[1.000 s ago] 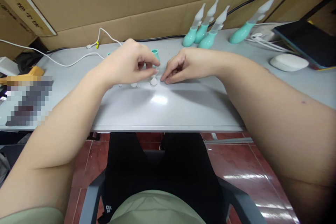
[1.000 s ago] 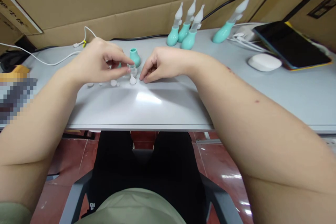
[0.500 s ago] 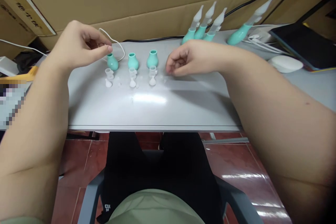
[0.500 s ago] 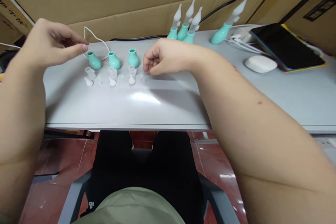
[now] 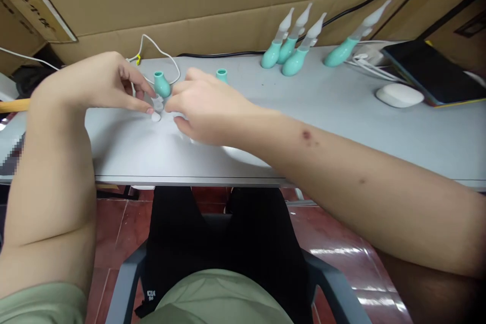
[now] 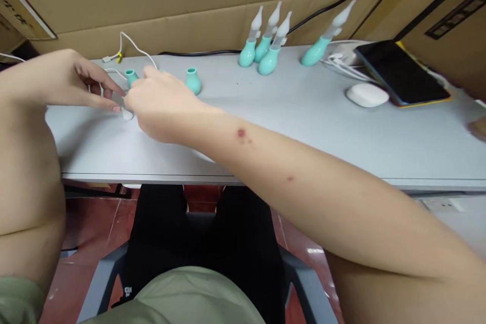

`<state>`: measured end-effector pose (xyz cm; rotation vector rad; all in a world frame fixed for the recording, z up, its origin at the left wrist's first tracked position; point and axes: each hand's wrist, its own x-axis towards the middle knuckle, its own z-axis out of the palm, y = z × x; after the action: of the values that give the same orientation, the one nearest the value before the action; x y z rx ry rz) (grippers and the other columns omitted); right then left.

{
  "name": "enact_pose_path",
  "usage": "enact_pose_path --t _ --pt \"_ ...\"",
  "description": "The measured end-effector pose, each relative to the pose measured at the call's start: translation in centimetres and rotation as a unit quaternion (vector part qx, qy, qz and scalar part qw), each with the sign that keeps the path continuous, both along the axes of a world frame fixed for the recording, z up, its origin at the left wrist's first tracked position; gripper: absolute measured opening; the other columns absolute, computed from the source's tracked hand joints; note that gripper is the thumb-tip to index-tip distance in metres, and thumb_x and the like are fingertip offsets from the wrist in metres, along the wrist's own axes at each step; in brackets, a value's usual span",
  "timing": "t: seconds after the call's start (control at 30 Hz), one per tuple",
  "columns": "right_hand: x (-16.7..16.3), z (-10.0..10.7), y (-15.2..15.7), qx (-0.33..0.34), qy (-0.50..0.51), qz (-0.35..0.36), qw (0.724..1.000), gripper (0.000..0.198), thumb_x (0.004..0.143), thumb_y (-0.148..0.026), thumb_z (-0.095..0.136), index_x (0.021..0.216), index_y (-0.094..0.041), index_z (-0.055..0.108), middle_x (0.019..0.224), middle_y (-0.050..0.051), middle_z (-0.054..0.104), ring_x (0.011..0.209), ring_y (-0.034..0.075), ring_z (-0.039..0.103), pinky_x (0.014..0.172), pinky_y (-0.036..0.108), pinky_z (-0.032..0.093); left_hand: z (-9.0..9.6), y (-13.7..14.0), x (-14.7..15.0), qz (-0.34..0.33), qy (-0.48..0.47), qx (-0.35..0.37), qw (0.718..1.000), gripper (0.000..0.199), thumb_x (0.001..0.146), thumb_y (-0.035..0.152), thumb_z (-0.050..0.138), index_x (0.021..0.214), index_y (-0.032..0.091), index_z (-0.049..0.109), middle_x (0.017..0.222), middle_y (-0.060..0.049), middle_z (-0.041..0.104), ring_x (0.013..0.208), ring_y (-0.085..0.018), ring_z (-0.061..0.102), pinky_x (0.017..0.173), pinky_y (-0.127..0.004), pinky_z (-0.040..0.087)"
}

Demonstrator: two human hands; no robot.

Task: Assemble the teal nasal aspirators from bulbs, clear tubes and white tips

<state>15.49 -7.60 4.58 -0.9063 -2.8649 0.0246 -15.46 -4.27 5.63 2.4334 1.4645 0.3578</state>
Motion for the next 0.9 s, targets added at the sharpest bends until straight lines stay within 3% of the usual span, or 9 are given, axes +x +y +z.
enact_pose_path --t 0.1,0.2,0.3,0.43,0.5,0.57,0.6,0.67,0.9 --pt "-1.7 -0.6 0.5 0.000 -0.010 0.012 1.000 0.019 0.115 -0.030 0.074 0.116 -0.027 0.093 0.126 0.015 0.091 0.146 0.049 0.067 0.124 0.058 0.059 -0.6 0.9 0.0 0.007 0.032 -0.026 0.999 0.088 0.071 0.109 0.107 0.104 0.027 0.102 0.089 -0.002 0.096 0.072 -0.017 0.070 0.073 -0.039 0.048" --pt "-2.2 -1.2 1.2 -0.018 -0.011 0.026 0.999 0.030 0.119 -0.044 0.066 0.119 -0.032 0.094 0.131 0.013 0.094 0.144 0.050 0.059 0.126 0.063 0.056 -1.1 1.6 0.1 -0.011 0.040 -0.039 0.998 0.065 0.074 0.084 0.119 0.107 0.031 0.103 0.088 0.002 0.096 0.070 -0.018 0.074 0.068 -0.037 0.051" --pt "-2.3 -1.6 1.6 -0.005 -0.031 0.029 0.999 0.038 0.121 -0.037 0.059 0.117 -0.031 0.095 0.127 0.015 0.094 0.140 0.048 0.058 0.124 0.062 0.055 -1.6 2.2 0.0 -0.047 0.019 -0.041 0.998 0.045 0.075 0.066 0.123 0.104 0.039 0.102 0.082 0.008 0.094 0.064 -0.016 0.070 0.064 -0.036 0.048" --pt "-2.5 -2.1 1.6 -0.007 -0.045 0.029 0.999 0.037 0.123 -0.034 0.061 0.115 -0.031 0.098 0.129 0.015 0.096 0.141 0.047 0.062 0.123 0.063 0.055 -1.4 1.9 0.9 0.011 0.035 -0.066 0.997 0.057 0.063 0.069 0.127 0.099 0.035 0.101 0.082 0.004 0.094 0.066 -0.019 0.070 0.071 -0.041 0.051" --pt "-2.5 -2.5 1.6 -0.012 -0.022 0.027 0.999 0.034 0.122 -0.032 0.065 0.110 -0.033 0.097 0.126 0.011 0.097 0.142 0.047 0.065 0.124 0.065 0.057 -0.7 1.0 1.9 0.031 0.057 -0.062 0.996 0.048 0.066 0.063 0.120 0.095 0.032 0.098 0.083 0.002 0.093 0.070 -0.021 0.074 0.073 -0.042 0.052" --pt "-2.4 -2.9 1.6 -0.011 0.013 0.028 0.999 0.031 0.118 -0.023 0.068 0.104 -0.030 0.095 0.120 0.011 0.096 0.142 0.046 0.068 0.127 0.064 0.057 0.2 -0.2 3.2 0.028 0.067 -0.024 0.997 0.034 0.081 0.059 0.099 0.098 0.030 0.095 0.088 0.001 0.093 0.075 -0.023 0.076 0.075 -0.041 0.054" --pt "-2.3 -3.0 1.6 -0.009 0.029 0.025 0.999 0.031 0.116 -0.016 0.068 0.102 -0.027 0.093 0.119 0.011 0.095 0.143 0.045 0.068 0.128 0.064 0.056 0.6 -0.8 3.7 0.025 0.076 -0.019 0.997 0.035 0.091 0.056 0.087 0.110 0.028 0.097 0.098 -0.001 0.095 0.083 -0.024 0.078 0.081 -0.041 0.057" --pt "-1.9 -3.1 1.7 -0.001 0.064 0.002 0.998 0.034 0.112 -0.005 0.064 0.100 -0.022 0.091 0.118 0.013 0.095 0.145 0.044 0.070 0.130 0.062 0.055 1.1 -1.6 4.6 0.038 0.095 -0.006 0.995 0.042 0.097 0.048 0.074 0.122 0.024 0.097 0.109 -0.005 0.096 0.092 -0.026 0.079 0.087 -0.042 0.058" --pt "0.1 -2.9 3.1 0.022 0.184 -0.038 0.982 0.032 0.116 -0.013 0.065 0.107 -0.030 0.090 0.118 0.008 0.095 0.142 0.043 0.074 0.128 0.060 0.057 -0.2 -0.4 4.7 0.001 0.097 0.013 0.995 0.038 0.101 0.052 0.079 0.124 0.030 0.101 0.134 -0.006 0.092 0.103 -0.029 0.081 0.100 -0.045 0.065"
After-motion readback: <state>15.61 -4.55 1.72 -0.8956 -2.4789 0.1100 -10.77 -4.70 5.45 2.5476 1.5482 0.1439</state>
